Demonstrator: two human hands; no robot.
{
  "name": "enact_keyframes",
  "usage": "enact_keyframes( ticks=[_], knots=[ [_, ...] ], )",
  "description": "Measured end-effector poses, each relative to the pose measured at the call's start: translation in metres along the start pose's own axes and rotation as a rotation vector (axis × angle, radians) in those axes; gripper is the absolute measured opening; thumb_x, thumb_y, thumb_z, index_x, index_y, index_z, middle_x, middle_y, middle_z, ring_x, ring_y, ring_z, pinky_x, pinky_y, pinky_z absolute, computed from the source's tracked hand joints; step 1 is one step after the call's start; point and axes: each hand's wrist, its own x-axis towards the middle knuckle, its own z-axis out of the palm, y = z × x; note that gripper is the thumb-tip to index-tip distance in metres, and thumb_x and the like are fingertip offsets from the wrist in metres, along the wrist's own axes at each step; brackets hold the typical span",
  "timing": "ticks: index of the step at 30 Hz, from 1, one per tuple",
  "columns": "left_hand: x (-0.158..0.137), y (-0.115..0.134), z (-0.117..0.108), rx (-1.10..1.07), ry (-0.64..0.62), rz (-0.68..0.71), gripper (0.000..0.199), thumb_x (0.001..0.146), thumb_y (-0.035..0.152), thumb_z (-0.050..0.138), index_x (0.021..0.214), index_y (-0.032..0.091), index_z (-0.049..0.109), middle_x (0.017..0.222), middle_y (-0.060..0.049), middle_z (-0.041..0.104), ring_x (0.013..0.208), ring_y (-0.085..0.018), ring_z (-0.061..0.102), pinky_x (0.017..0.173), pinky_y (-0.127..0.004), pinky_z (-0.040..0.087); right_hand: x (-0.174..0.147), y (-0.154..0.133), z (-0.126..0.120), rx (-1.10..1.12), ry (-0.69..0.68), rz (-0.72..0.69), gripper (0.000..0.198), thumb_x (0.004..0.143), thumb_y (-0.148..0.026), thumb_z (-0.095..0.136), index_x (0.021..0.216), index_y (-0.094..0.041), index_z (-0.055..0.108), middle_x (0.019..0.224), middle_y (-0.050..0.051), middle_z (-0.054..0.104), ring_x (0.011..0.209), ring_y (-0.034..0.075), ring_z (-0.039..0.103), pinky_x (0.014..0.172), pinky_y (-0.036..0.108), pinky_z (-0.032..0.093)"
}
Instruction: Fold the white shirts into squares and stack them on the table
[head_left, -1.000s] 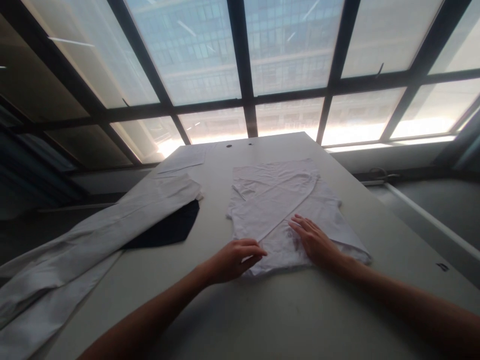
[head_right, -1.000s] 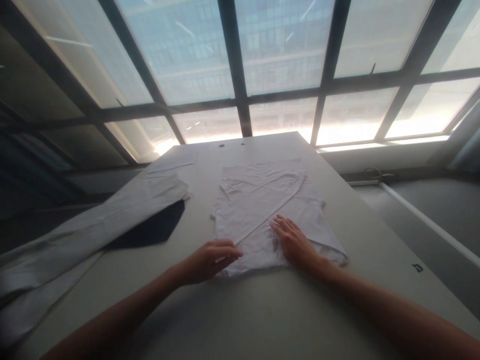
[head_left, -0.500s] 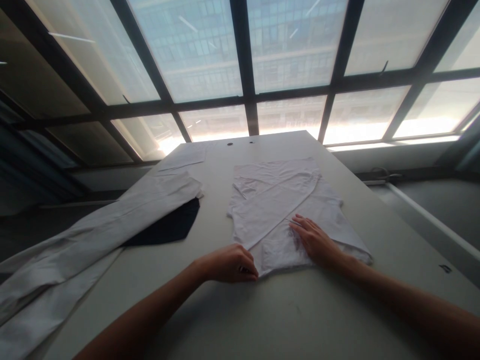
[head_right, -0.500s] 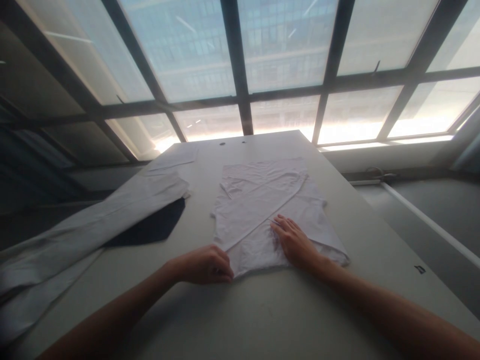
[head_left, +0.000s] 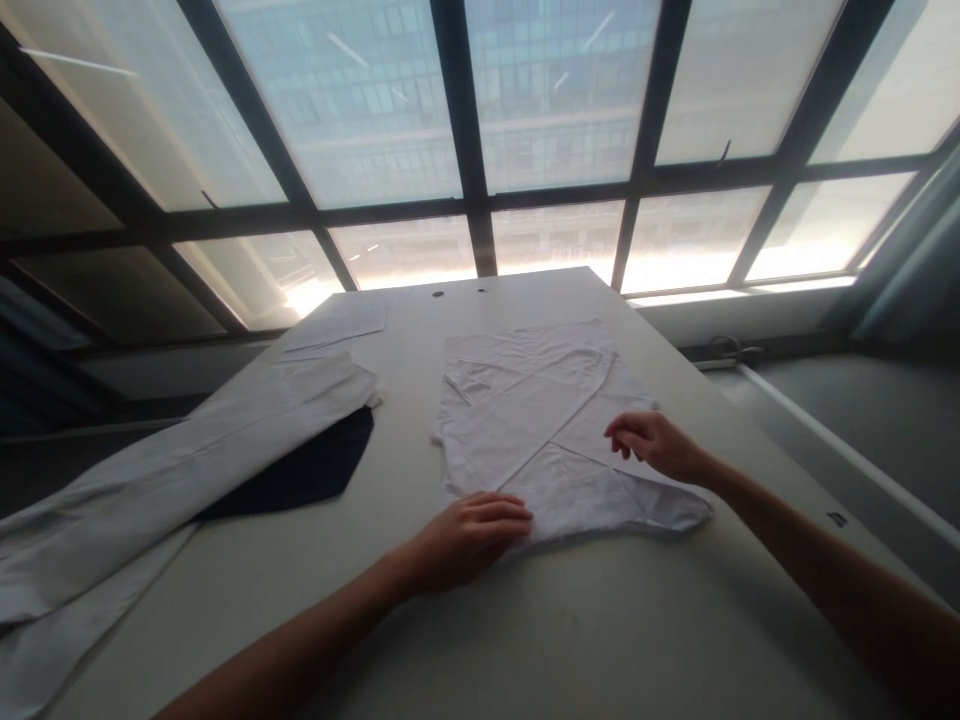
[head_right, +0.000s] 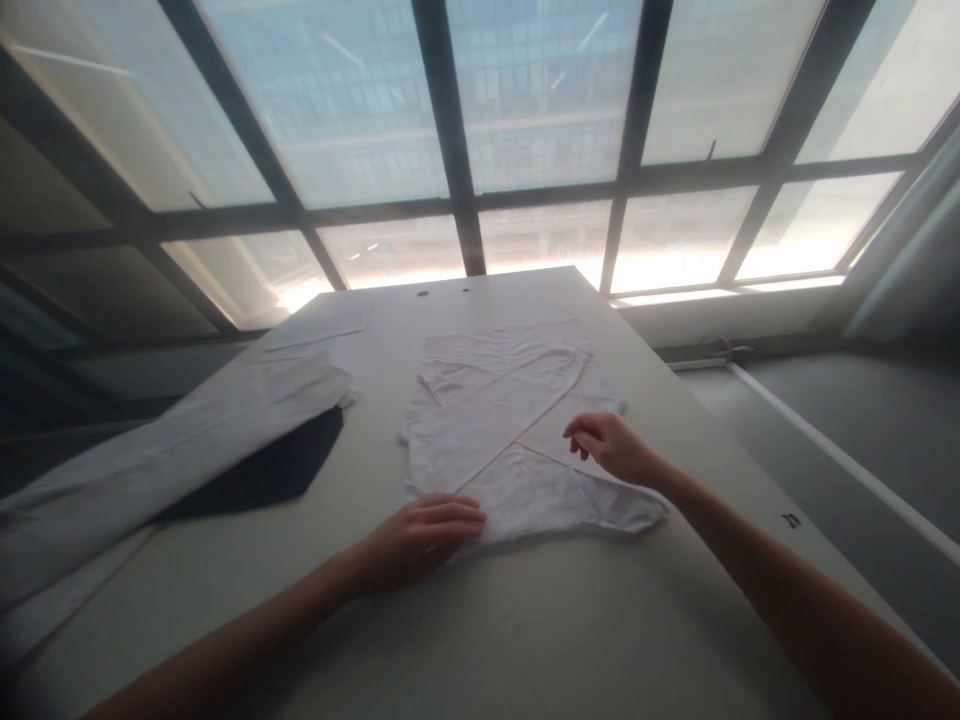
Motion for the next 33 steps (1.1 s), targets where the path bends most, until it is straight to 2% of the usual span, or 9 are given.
enact_keyframes(
  ticks=[3, 6, 9, 12, 16, 22, 24, 28, 33],
  knots=[
    [-0.001, -0.004, 0.004, -0.015, -0.045, 0.027, 0.029, 0.1, 0.017, 0.05, 0.125, 0.022, 0.064, 0.126, -0.01, 0.068, 0.126, -0.02, 0.058, 0.107, -0.036, 0.047, -0.007, -0.005, -0.02, 0.065, -0.448, 0.149, 0.022, 0.086, -0.035, 0.055, 0.088, -0.014, 0.063, 0.073, 0.006, 0.071, 0.057, 0.014, 0.062, 0.048, 0.022, 0.043],
    [-0.001, -0.004, 0.003, -0.048, -0.065, 0.0, 0.03, 0.099, 0.018, 0.052, 0.126, 0.022, 0.065, 0.128, -0.009, 0.067, 0.123, -0.02, 0.06, 0.107, -0.035, 0.048, -0.013, -0.008, -0.025, 0.069, -0.721, 0.266, 0.024, 0.087, -0.038, 0.057, 0.089, -0.015, 0.063, 0.08, 0.007, 0.074, 0.054, 0.012, 0.062, 0.046, 0.02, 0.04],
    [0.0, -0.002, 0.001, -0.068, -0.07, -0.036, 0.029, 0.099, 0.02, 0.053, 0.125, 0.023, 0.067, 0.128, -0.009, 0.067, 0.123, -0.02, 0.061, 0.106, -0.035, 0.048, -0.016, -0.011, -0.023, 0.048, -0.833, 0.329, 0.024, 0.086, -0.039, 0.059, 0.089, -0.015, 0.062, 0.081, 0.006, 0.075, 0.055, 0.011, 0.063, 0.046, 0.019, 0.039],
    [0.0, -0.001, 0.001, -0.073, -0.07, -0.049, 0.03, 0.098, 0.02, 0.054, 0.125, 0.024, 0.067, 0.128, -0.008, 0.067, 0.124, -0.02, 0.06, 0.107, -0.034, 0.048, -0.016, -0.012, -0.023, 0.024, -0.82, 0.334, 0.027, 0.086, -0.042, 0.059, 0.089, -0.015, 0.063, 0.077, 0.006, 0.075, 0.054, 0.012, 0.062, 0.047, 0.019, 0.039],
    [-0.001, -0.001, 0.0, -0.064, -0.077, -0.04, 0.03, 0.098, 0.02, 0.054, 0.125, 0.024, 0.066, 0.128, -0.008, 0.067, 0.125, -0.02, 0.059, 0.106, -0.033, 0.048, -0.008, 0.0, -0.036, -0.005, -0.547, 0.26, 0.031, 0.088, -0.044, 0.056, 0.093, -0.014, 0.065, 0.071, 0.007, 0.073, 0.057, 0.014, 0.062, 0.05, 0.021, 0.041],
    [0.001, 0.001, 0.001, 0.025, -0.056, -0.004, 0.044, 0.099, 0.018, 0.051, 0.142, 0.023, 0.051, 0.134, -0.01, 0.063, 0.127, -0.021, 0.057, 0.107, -0.035, 0.048, 0.017, 0.058, -0.059, -0.228, 0.352, 0.259, 0.021, 0.085, -0.028, 0.059, 0.096, -0.013, 0.069, 0.085, 0.012, 0.073, 0.068, 0.018, 0.065, 0.059, 0.026, 0.049],
    [0.002, 0.002, 0.001, 0.067, -0.026, 0.012, 0.047, 0.099, 0.017, 0.049, 0.146, 0.024, 0.047, 0.138, -0.011, 0.06, 0.131, -0.022, 0.054, 0.109, -0.038, 0.047, 0.021, 0.075, -0.064, -0.225, 0.452, 0.313, 0.024, 0.083, -0.025, 0.061, 0.102, -0.011, 0.07, 0.087, 0.013, 0.072, 0.068, 0.019, 0.065, 0.062, 0.028, 0.051],
    [0.003, 0.002, 0.001, 0.109, -0.056, 0.009, 0.05, 0.1, 0.019, 0.049, 0.15, 0.024, 0.042, 0.144, -0.011, 0.055, 0.139, -0.024, 0.046, 0.114, -0.042, 0.041, 0.022, 0.09, -0.068, -0.045, 0.485, 0.432, 0.041, 0.081, -0.023, 0.065, 0.119, -0.006, 0.065, 0.093, 0.016, 0.071, 0.066, 0.018, 0.066, 0.06, 0.03, 0.055],
    [0.003, 0.001, 0.001, 0.126, -0.132, 0.038, 0.051, 0.1, 0.021, 0.049, 0.151, 0.023, 0.04, 0.15, -0.009, 0.049, 0.146, -0.025, 0.034, 0.119, -0.045, 0.033, 0.027, 0.089, -0.06, 0.096, 0.641, 0.41, 0.051, 0.078, -0.017, 0.063, 0.128, -0.01, 0.059, 0.124, 0.021, 0.064, 0.09, 0.021, 0.069, 0.071, 0.028, 0.057]
  ],
)
